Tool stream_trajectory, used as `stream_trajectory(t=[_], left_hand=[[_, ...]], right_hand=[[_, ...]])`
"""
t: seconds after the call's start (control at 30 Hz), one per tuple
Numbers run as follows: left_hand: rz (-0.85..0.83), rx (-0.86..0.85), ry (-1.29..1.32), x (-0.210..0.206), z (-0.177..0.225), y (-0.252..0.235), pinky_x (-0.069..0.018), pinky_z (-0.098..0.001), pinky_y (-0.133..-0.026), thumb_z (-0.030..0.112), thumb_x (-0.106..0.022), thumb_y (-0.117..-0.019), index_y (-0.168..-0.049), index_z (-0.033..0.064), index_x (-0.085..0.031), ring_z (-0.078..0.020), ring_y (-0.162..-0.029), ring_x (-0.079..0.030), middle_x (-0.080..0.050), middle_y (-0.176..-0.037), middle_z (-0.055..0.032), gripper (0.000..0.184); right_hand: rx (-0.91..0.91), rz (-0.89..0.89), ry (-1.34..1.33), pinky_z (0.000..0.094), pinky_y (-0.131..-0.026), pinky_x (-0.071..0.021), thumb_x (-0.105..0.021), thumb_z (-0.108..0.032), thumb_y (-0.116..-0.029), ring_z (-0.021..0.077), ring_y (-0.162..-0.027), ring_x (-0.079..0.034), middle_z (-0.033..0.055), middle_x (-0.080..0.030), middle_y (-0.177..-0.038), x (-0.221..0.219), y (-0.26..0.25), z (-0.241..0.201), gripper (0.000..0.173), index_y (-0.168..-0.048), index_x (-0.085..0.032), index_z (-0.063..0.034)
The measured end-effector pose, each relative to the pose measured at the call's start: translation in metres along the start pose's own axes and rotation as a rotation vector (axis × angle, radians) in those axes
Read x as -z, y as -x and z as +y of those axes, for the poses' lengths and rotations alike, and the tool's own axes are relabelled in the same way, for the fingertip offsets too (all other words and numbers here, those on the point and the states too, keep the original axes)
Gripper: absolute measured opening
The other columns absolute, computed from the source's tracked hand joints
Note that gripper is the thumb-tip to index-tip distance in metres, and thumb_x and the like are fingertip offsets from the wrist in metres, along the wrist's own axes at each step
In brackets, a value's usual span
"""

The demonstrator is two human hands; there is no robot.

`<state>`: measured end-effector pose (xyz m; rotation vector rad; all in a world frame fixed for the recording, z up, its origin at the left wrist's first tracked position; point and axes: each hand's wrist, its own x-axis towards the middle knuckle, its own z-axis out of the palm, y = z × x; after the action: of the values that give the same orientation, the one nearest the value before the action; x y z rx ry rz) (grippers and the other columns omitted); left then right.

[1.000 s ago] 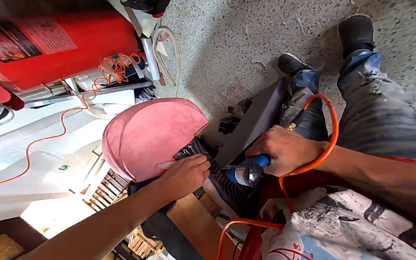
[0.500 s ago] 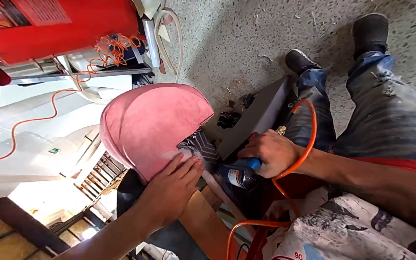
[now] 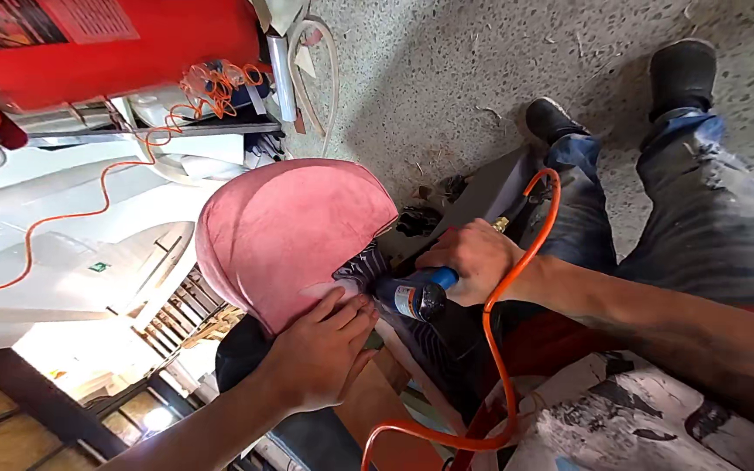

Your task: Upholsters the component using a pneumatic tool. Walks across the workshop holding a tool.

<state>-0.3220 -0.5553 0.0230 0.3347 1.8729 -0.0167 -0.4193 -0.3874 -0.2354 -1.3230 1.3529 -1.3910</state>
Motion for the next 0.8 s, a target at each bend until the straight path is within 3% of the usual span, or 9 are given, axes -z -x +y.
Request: stream_trajectory(t=[0.2,0.33,0.37,0.43,0.53,0.6,0.67,0.73,0.8], left_hand=[[-0.018,0.053,0.009,0.0,0.002,-0.003,-0.0306,-0.0458,-0.124,0.044,-0.027,-0.1099,-0.139,0.0157,-0.064,-0.0154,-0.142,-0.05,-0.064,-0.142,0.0022,0.055],[0.089,0.247,0.057,-0.005,0.046,-0.005,-0.0285,-0.058,-0.123,0.03,-0.041,-0.1097,-0.127,0.0079,-0.07,-0.0274,-0.136,-0.055,-0.068,-0.132,-0.0083,0.04],[0.148,0.311,0.121,-0.005,0.07,-0.004,-0.031,-0.0586,-0.122,0.029,-0.045,-0.1084,-0.124,0.0066,-0.071,-0.0298,-0.131,-0.059,-0.07,-0.126,-0.0106,0.038],[0.238,0.428,0.334,-0.005,0.132,0.0,-0.0456,-0.0502,-0.113,0.029,-0.049,-0.1063,-0.118,0.0139,-0.073,-0.0238,-0.119,-0.066,-0.073,-0.117,-0.0048,0.031],[0.188,0.57,0.82,-0.021,0.231,-0.007,-0.0621,-0.0416,-0.085,0.034,-0.051,-0.1075,-0.12,0.0181,-0.074,-0.0178,-0.103,-0.073,-0.074,-0.113,-0.0023,0.031],[0.143,0.611,0.971,-0.051,0.292,-0.018,-0.0616,-0.043,-0.089,0.028,-0.054,-0.1061,-0.125,0.0129,-0.073,-0.0225,-0.108,-0.072,-0.073,-0.119,-0.0077,0.031],[0.205,0.544,0.864,-0.087,0.34,-0.026,-0.0543,-0.0431,-0.103,0.013,-0.059,-0.0995,-0.122,0.0087,-0.074,-0.0258,-0.119,-0.068,-0.072,-0.124,-0.0098,0.027],[0.231,0.419,0.693,-0.117,0.369,-0.028,-0.0434,-0.0524,-0.114,0.009,-0.063,-0.0959,-0.121,0.0086,-0.073,-0.0291,-0.131,-0.061,-0.068,-0.134,-0.0098,0.027],[0.197,0.371,0.582,-0.132,0.379,-0.025,-0.037,-0.059,-0.118,0.007,-0.065,-0.0947,-0.125,0.0064,-0.073,-0.0318,-0.137,-0.056,-0.065,-0.14,-0.012,0.031]], right_hand=[[-0.003,-0.028,0.051,0.0466,-0.054,-0.0492,-0.065,-0.047,-0.0829,0.0189,-0.065,-0.067,-0.0022,-0.067,-0.07,0.007,-0.024,0.004,0.025,-0.089,-0.074,-0.0246],[-0.04,-0.08,0.056,0.0495,-0.054,-0.0479,-0.068,-0.042,-0.08,0.0213,-0.064,-0.066,-0.0007,-0.067,-0.07,0.029,-0.025,-0.006,0.022,-0.09,-0.074,-0.0237],[-0.045,-0.082,0.037,0.0518,-0.056,-0.0498,-0.07,-0.039,-0.0789,0.0229,-0.066,-0.067,0.0007,-0.069,-0.073,0.04,-0.016,-0.007,0.025,-0.097,-0.076,-0.0236],[-0.043,-0.037,-0.004,0.0553,-0.058,-0.053,-0.068,-0.038,-0.0768,0.0245,-0.07,-0.07,0.0028,-0.072,-0.078,0.063,0.018,-0.006,0.03,-0.101,-0.078,-0.0226],[-0.122,-0.017,0.018,0.0563,-0.058,-0.0537,-0.066,-0.04,-0.0743,0.0239,-0.069,-0.07,0.0033,-0.072,-0.076,0.099,0.084,-0.006,0.031,-0.095,-0.079,-0.0204],[-0.223,-0.066,0.079,0.0573,-0.058,-0.0532,-0.067,-0.036,-0.0733,0.0253,-0.068,-0.07,0.0036,-0.072,-0.076,0.114,0.13,-0.016,0.03,-0.095,-0.079,-0.0187],[-0.302,-0.095,0.151,0.0585,-0.057,-0.0525,-0.067,-0.034,-0.0717,0.0266,-0.068,-0.07,0.0037,-0.072,-0.076,0.119,0.172,-0.027,0.032,-0.097,-0.079,-0.0181],[-0.335,-0.074,0.209,0.0589,-0.054,-0.051,-0.065,-0.036,-0.0713,0.028,-0.065,-0.069,0.0051,-0.072,-0.075,0.113,0.211,-0.035,0.036,-0.097,-0.08,-0.0164],[-0.336,-0.029,0.243,0.0568,-0.052,-0.0498,-0.06,-0.042,-0.0744,0.0265,-0.064,-0.069,0.0045,-0.071,-0.073,0.099,0.247,-0.042,0.039,-0.097,-0.079,-0.0169]])
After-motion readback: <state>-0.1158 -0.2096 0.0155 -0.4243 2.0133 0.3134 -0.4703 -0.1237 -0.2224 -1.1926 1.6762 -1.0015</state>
